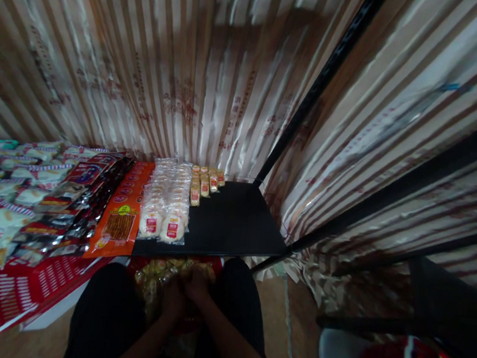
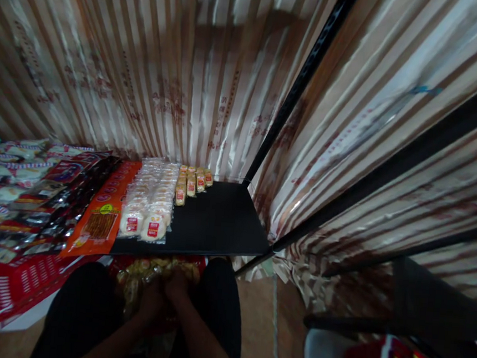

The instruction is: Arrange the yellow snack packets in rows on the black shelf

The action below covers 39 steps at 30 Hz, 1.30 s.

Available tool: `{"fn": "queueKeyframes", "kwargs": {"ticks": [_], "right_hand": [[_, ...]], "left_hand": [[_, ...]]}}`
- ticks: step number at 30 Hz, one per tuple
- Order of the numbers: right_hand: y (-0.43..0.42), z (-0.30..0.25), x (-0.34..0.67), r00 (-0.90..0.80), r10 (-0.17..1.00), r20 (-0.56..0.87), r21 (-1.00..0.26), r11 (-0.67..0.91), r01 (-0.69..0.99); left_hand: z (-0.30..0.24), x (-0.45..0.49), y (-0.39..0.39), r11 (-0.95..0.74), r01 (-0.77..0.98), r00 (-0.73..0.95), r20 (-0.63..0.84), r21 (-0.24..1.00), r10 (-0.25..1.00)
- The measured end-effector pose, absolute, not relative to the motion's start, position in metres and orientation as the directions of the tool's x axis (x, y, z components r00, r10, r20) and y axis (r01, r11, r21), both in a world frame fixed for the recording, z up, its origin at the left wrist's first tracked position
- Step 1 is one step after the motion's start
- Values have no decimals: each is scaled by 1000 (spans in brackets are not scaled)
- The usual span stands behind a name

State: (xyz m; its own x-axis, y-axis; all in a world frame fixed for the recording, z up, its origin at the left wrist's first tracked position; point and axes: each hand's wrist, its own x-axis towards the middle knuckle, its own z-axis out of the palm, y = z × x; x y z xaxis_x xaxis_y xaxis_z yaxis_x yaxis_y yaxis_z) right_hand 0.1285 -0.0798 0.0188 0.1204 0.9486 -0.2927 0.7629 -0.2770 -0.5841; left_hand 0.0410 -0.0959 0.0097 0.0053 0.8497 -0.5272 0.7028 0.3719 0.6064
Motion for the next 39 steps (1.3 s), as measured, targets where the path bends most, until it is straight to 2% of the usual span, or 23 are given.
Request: {"fn": "queueKeyframes", "kwargs": {"ticks": [2, 4, 8, 10, 13, 16, 18, 25, 27, 32, 35, 39], "right_hand": [[-85, 22, 133, 132, 934, -331, -608, -318, 728], [-90, 31, 139, 120, 942, -312, -598, -293, 746], [-100, 65, 153, 63, 988, -144, -485, -126, 865], [-101, 83, 160, -50, 994, -97, -456, 0, 890], [-98, 102, 170, -254, 957, -139, -537, 142, 831], [-93, 111, 178, -318, 927, -200, -685, 100, 721], [-91, 114, 182, -286, 939, -188, -728, 62, 683], [-82, 127, 197, -190, 979, -79, -753, 66, 654], [-74, 131, 201, -115, 993, -17, -736, 66, 674], [-35, 128, 208, 110, 991, 82, -741, -13, 671], [-7, 118, 210, 224, 967, 121, -689, -80, 720], [24, 109, 208, 297, 950, 96, -613, -179, 770]], "left_hand": [[14, 39, -96, 340, 689, 37, -499, 640, 866], [21, 34, -95, 288, 686, 72, -456, 668, 887], [41, 19, -93, 64, 695, 225, -301, 717, 927], [53, 12, -90, -43, 688, 319, -248, 724, 915], [75, 5, -81, -152, 673, 400, -184, 724, 898], [94, 4, -70, -201, 629, 459, -150, 751, 875], [104, 6, -62, -214, 571, 485, -115, 792, 867], [136, 30, -35, -248, 466, 509, -29, 850, 860], [141, 41, -26, -199, 410, 450, -8, 890, 893], [138, 75, -7, 46, 254, 131, -82, 966, 988], [132, 92, 2, 42, 219, 112, -68, 975, 991], [130, 104, 19, 66, 308, 90, -98, 949, 991]]}}
